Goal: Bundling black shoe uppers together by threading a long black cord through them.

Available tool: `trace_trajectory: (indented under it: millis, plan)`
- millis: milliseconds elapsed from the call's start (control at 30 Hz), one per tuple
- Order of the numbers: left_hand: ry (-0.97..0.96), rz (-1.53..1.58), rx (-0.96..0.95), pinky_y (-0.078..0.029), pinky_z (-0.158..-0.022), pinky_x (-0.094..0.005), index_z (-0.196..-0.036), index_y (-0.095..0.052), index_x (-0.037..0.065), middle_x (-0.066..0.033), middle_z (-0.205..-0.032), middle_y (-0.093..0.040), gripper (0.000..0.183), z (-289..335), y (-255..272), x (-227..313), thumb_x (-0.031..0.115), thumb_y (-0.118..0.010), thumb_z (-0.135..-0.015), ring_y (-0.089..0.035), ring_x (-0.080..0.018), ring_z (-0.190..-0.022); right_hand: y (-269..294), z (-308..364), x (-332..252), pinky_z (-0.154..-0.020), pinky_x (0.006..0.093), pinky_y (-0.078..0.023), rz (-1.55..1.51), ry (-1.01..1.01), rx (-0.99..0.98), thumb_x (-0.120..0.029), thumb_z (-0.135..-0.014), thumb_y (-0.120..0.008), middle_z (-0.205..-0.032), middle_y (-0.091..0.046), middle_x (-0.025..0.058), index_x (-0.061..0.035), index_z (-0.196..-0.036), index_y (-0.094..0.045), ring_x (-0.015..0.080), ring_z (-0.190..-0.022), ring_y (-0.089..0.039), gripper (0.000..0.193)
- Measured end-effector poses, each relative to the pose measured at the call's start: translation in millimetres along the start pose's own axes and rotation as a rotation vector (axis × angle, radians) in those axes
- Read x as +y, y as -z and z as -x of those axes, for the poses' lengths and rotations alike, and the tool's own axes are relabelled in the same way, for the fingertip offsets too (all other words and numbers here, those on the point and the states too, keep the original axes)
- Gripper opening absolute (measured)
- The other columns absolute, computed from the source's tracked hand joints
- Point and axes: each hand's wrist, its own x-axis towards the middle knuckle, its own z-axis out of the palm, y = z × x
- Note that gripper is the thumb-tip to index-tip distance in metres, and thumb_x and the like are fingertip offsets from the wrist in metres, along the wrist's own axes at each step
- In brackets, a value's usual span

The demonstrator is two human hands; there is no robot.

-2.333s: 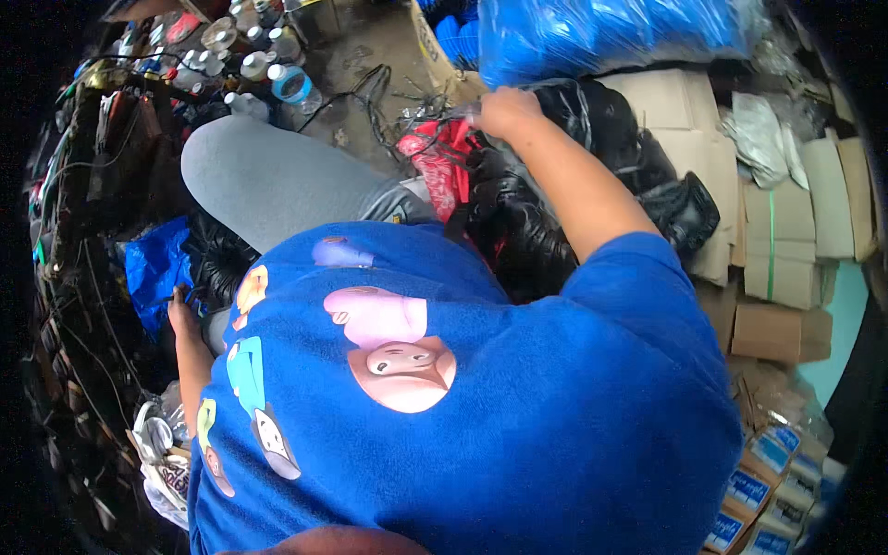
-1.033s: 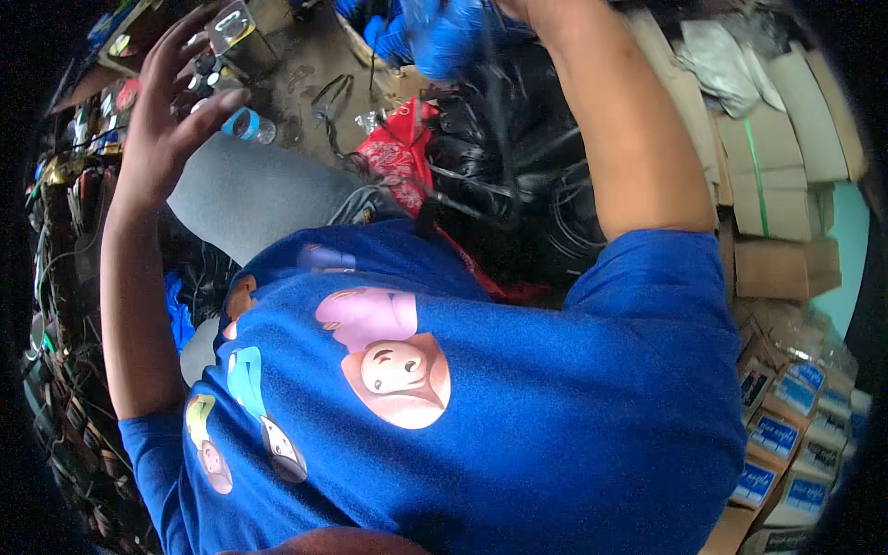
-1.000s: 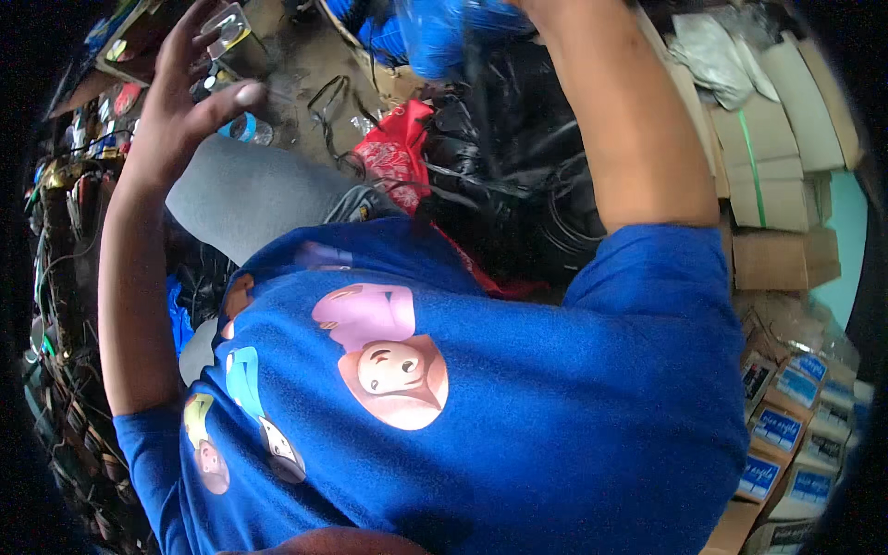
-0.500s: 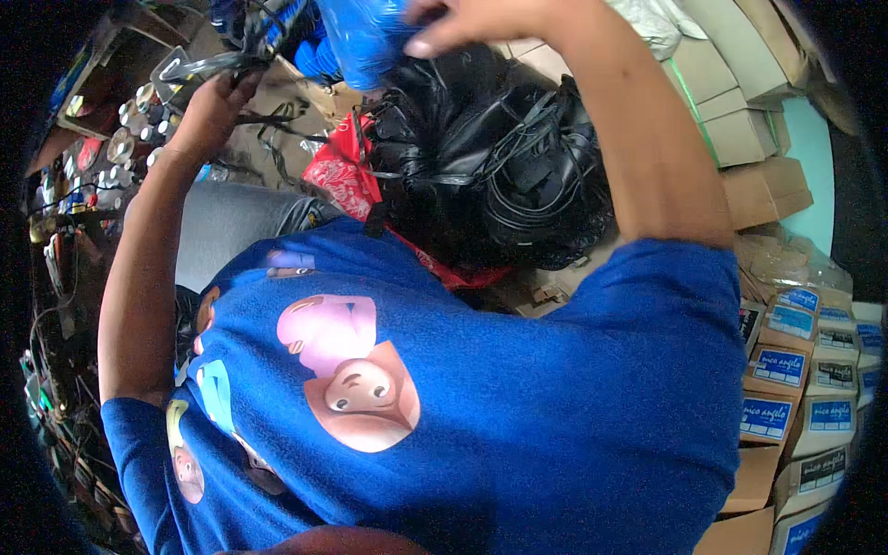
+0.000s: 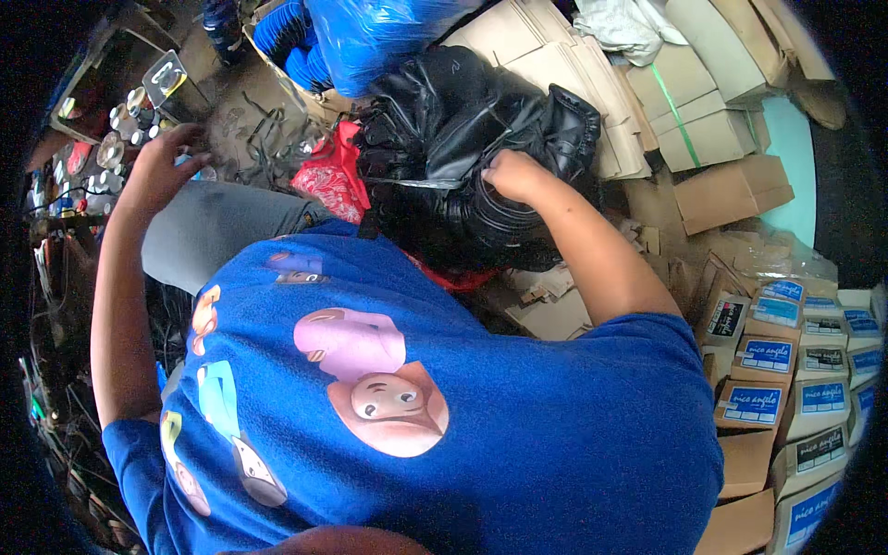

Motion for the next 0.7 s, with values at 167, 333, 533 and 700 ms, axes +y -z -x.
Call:
trace_trajectory:
  millis: [167, 333, 533, 700]
  plan:
    - [0.049, 0.139, 0.079, -0.045, -0.078, -0.0334, -0.106, -0.056, 0.003, -0.0148, -0.097, -0.061, 0.036, 29, 11, -11, 0.018, -0.063, -0.074, -0.059, -0.0252, -0.087, -21, 1, -12, -0.089, 0.0379, -0.039, -0.272, -0.239, 0.28, -0.037, -0.072, -0.063, -0.106, -0.055, 0.0241, 0.0071, -0.101, -0.054, 0.0364, -0.103, -0.051, 0.053]
    - [0.024, 0.224, 0.184, -0.046, -0.073, -0.0318, -0.102, -0.058, 0.002, -0.0136, -0.094, -0.061, 0.03, 53, 16, -3, 0.018, -0.061, -0.076, -0.059, -0.0222, -0.081, -31, -15, -14, -0.093, 0.0364, -0.037, -0.229, -0.315, 0.167, -0.039, -0.071, -0.064, -0.114, -0.05, 0.0269, 0.0087, -0.108, -0.051, 0.036, -0.11, -0.047, 0.062]
    - [0.015, 0.355, 0.244, -0.042, -0.074, -0.0243, -0.104, -0.055, 0.001, -0.0034, -0.094, -0.059, 0.025, 77, 15, -30, 0.013, -0.058, -0.082, -0.053, -0.0107, -0.083, -37, -20, -14, -0.089, 0.0333, -0.038, -0.466, -0.288, 0.174, -0.033, -0.07, -0.067, -0.111, -0.053, 0.0251, 0.0103, -0.107, -0.052, 0.0321, -0.104, -0.052, 0.059]
    - [0.064, 0.438, 0.393, -0.041, -0.077, -0.0234, -0.103, -0.057, 0.001, -0.003, -0.094, -0.059, 0.025, 108, 29, -51, 0.016, -0.058, -0.083, -0.052, -0.0095, -0.085, -29, -8, -24, -0.087, 0.0337, -0.037, -0.847, -0.29, 0.266, -0.023, -0.068, -0.069, -0.108, -0.055, 0.0189, 0.0092, -0.106, -0.052, 0.0262, -0.099, -0.052, 0.053]
